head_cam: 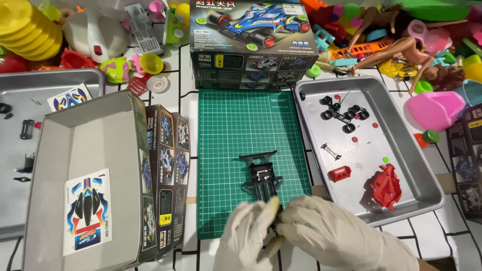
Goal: Assembling a toy car kit by unboxing components, sorting them into trays, and fitting the chassis parts together.
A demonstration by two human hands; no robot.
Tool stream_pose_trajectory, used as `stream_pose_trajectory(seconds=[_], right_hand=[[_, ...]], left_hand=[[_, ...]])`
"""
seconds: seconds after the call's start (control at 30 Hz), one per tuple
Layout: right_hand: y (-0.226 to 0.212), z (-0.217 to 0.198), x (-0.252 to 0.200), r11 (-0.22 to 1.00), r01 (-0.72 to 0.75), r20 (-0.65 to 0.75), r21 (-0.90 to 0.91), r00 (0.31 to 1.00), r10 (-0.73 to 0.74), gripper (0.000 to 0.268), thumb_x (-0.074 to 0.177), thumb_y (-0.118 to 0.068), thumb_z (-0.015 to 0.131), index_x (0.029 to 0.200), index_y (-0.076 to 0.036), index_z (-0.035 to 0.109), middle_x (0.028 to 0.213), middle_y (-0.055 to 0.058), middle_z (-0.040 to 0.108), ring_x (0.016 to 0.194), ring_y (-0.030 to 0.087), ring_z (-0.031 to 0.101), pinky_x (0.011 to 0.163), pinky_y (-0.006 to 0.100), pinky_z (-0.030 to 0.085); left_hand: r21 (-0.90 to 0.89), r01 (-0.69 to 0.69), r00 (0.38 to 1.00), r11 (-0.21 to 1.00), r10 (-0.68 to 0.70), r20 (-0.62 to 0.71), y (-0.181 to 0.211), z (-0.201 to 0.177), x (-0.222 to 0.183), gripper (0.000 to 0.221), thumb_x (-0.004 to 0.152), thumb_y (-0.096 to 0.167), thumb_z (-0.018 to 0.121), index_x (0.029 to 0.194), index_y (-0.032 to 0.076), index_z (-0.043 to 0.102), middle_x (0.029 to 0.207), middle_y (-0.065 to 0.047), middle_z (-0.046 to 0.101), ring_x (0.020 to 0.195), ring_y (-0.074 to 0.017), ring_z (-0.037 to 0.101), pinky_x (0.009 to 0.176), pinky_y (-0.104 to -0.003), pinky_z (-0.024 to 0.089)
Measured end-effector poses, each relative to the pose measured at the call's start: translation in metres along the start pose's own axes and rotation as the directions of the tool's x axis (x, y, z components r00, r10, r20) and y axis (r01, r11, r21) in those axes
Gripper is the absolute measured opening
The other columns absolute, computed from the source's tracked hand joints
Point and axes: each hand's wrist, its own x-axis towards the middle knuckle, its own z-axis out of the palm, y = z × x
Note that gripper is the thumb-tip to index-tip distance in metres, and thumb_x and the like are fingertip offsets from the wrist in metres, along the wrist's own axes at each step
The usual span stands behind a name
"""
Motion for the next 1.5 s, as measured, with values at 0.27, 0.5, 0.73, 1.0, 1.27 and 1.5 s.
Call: stream_pose_trajectory(seconds=[0.27,0.5,0.73,1.0,1.27,1.5], right_hand=[[0.057,0.014,0.037,0.911,-0.050,-0.386,0.409,0.895,0.222,0.021,0.093,-0.003,0.073,0.110,-0.013,0.066,0.104,0.003,0.072,0.097,0.021,0.070,0.085,0.033,0.056],[0.068,0.046,0.038,0.883,-0.100,-0.356,0.458,0.890,0.286,0.015,0.093,0.002,0.068,0.105,-0.007,0.066,0.103,0.006,0.071,0.098,0.023,0.069,0.085,0.031,0.061],[0.093,0.108,0.016,0.548,-0.111,-0.191,0.829,0.866,0.463,0.016,0.091,-0.016,0.077,0.107,-0.017,0.079,0.111,-0.006,0.077,0.114,0.003,0.065,0.110,0.016,0.045],[0.075,0.073,0.019,0.955,-0.220,-0.417,-0.202,0.901,0.119,0.026,0.088,-0.014,0.081,0.114,-0.015,0.076,0.119,0.006,0.072,0.112,0.023,0.066,0.084,0.042,0.057],[0.072,0.057,0.034,0.940,-0.132,-0.412,-0.314,0.911,-0.009,0.016,0.092,-0.005,0.076,0.108,-0.010,0.076,0.121,0.005,0.074,0.089,0.023,0.064,0.082,0.035,0.055],[0.066,0.021,0.014,0.873,-0.206,-0.162,0.443,0.939,0.304,0.052,0.097,-0.015,0.070,0.146,-0.019,0.056,0.151,0.003,0.057,0.120,0.028,0.063,0.100,0.042,0.056]], left_hand=[[0.764,0.146,0.974,0.628,-0.226,-0.001,-0.006,-0.002,0.002,0.159,0.049,0.107,0.044,0.165,0.005,0.008,0.172,-0.009,0.011,0.163,-0.0324,0.004,0.133,-0.055,0.004],[0.768,0.113,0.975,0.631,-0.218,0.036,-0.006,-0.004,0.003,0.143,0.061,0.103,0.043,0.164,0.008,0.013,0.173,-0.009,0.012,0.162,-0.0344,0.007,0.132,-0.057,0.007],[0.756,0.121,0.975,0.644,-0.220,0.031,-0.005,-0.004,0.005,0.141,0.062,0.099,0.040,0.165,0.007,0.010,0.174,-0.010,0.009,0.162,-0.0348,0.006,0.131,-0.057,0.006],[0.767,0.098,0.955,0.634,-0.277,0.107,-0.004,-0.005,0.003,0.147,0.060,0.105,0.054,0.163,0.007,0.018,0.172,-0.010,0.018,0.159,-0.0367,0.014,0.128,-0.060,0.013],[0.761,0.108,0.958,0.640,-0.272,0.093,-0.005,-0.006,0.002,0.149,0.058,0.105,0.052,0.164,0.008,0.015,0.173,-0.009,0.014,0.161,-0.0359,0.009,0.130,-0.059,0.009],[0.768,0.084,0.966,0.635,-0.240,0.093,-0.017,-0.001,-0.007,0.141,0.060,0.105,0.047,0.164,0.013,0.021,0.172,-0.004,0.021,0.159,-0.0308,0.018,0.128,-0.056,0.016]])
